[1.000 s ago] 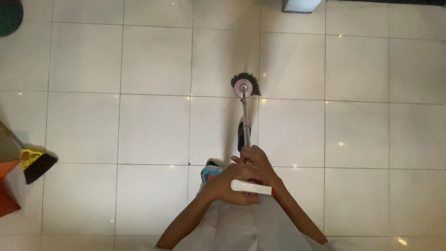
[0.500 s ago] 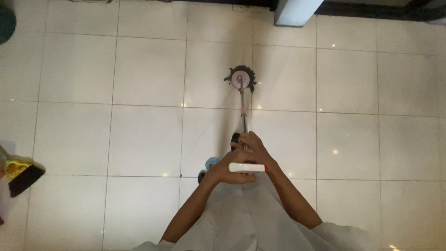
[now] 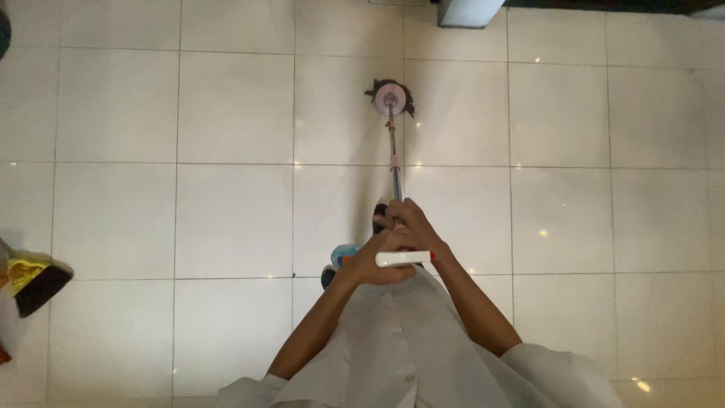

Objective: The person holds a spray bottle and a mop, applying cleaner to the tiled floor and then wiping the surface with the mop head in a circular and back-and-forth motion.

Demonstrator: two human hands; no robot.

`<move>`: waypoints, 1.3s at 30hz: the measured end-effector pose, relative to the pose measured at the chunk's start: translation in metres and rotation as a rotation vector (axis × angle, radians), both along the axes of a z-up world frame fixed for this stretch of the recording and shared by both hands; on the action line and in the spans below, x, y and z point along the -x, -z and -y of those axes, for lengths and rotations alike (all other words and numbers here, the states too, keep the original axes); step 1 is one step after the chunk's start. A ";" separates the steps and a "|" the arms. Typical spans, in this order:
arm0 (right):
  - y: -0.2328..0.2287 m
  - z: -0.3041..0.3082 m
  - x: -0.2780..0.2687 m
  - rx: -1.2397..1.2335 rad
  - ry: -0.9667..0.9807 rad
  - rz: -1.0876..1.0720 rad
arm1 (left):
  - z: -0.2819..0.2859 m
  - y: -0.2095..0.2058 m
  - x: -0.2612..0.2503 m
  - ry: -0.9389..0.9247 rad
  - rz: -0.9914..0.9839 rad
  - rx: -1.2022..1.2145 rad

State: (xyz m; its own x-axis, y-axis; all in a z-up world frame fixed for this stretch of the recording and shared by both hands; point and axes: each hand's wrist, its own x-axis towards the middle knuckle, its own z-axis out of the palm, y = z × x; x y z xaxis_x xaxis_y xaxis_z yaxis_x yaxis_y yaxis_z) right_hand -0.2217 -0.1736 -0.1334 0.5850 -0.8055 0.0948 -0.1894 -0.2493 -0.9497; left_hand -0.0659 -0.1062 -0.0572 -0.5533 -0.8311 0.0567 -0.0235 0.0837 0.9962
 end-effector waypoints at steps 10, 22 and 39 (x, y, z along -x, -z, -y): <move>-0.008 -0.116 -0.017 0.068 0.160 -0.240 | -0.081 -0.054 -0.028 0.132 0.185 -0.082; 0.097 -0.034 0.010 0.212 -0.035 -0.246 | -0.032 0.079 0.000 0.031 0.188 -0.189; 0.006 0.015 -0.009 -0.144 0.098 -0.141 | 0.019 -0.009 -0.014 -0.087 0.028 -0.043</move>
State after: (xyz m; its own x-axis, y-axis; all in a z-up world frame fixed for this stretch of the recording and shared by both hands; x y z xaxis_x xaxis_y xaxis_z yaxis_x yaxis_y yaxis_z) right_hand -0.2124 -0.1881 -0.1391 0.5026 -0.8584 -0.1025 -0.3395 -0.0870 -0.9366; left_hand -0.0524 -0.1248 -0.0483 -0.4796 -0.8775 0.0053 -0.0569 0.0371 0.9977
